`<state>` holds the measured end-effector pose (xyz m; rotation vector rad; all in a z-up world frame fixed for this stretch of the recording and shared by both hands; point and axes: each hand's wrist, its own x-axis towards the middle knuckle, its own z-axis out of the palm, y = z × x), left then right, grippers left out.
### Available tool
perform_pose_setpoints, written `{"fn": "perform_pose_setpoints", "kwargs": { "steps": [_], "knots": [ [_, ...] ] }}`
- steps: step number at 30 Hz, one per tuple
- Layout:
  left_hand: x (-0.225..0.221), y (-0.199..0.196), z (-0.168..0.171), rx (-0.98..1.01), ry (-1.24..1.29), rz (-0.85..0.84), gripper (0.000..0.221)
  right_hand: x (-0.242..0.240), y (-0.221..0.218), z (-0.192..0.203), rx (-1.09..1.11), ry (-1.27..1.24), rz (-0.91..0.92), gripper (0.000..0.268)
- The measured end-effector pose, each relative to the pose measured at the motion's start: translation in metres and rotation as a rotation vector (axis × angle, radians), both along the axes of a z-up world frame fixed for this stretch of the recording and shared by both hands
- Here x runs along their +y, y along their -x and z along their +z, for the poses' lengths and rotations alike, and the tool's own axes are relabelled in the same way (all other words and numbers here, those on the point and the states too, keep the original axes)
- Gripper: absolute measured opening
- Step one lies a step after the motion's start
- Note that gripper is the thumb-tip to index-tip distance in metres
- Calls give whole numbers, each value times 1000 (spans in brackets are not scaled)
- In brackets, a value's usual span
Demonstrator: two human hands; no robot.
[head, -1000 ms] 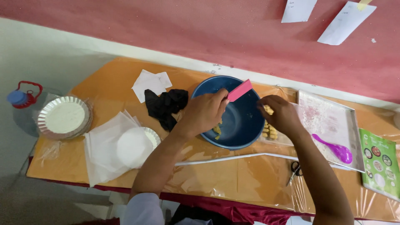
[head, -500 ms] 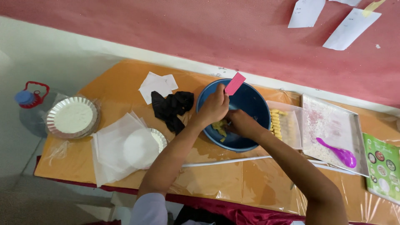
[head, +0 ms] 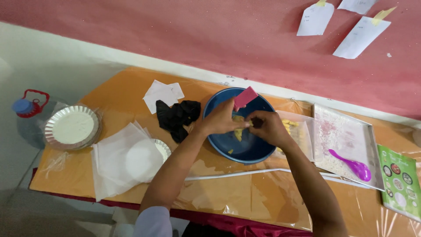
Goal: Shaping small pieces of dough into textured snacks using a pink plastic tool on a production table.
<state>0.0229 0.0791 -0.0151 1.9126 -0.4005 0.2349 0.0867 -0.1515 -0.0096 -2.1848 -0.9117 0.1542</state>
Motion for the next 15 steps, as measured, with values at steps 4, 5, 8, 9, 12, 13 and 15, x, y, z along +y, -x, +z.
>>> {"fn": "perform_pose_setpoints", "kwargs": {
  "steps": [4,5,8,9,12,13,15],
  "knots": [
    [-2,-3,2,16,-88,-103,53,0,5,4,19,-63,-92,23],
    [-7,-6,-3,-19,-64,-74,45,2,8,7,49,-111,-103,23],
    [-12,-4,-1,-74,-6,-39,36,-2,6,1,95,-204,-124,22],
    [-13,-2,3,-95,33,-34,34,-5,4,-4,108,-245,-136,22],
    [-15,6,18,-137,3,-14,30,-11,3,-5,138,-285,-119,21],
    [-16,4,14,-138,1,-15,30,-10,4,-5,137,-286,-120,21],
    [-18,0,7,-159,-11,27,27,-8,5,-6,160,-328,-111,21]
  ]
}}
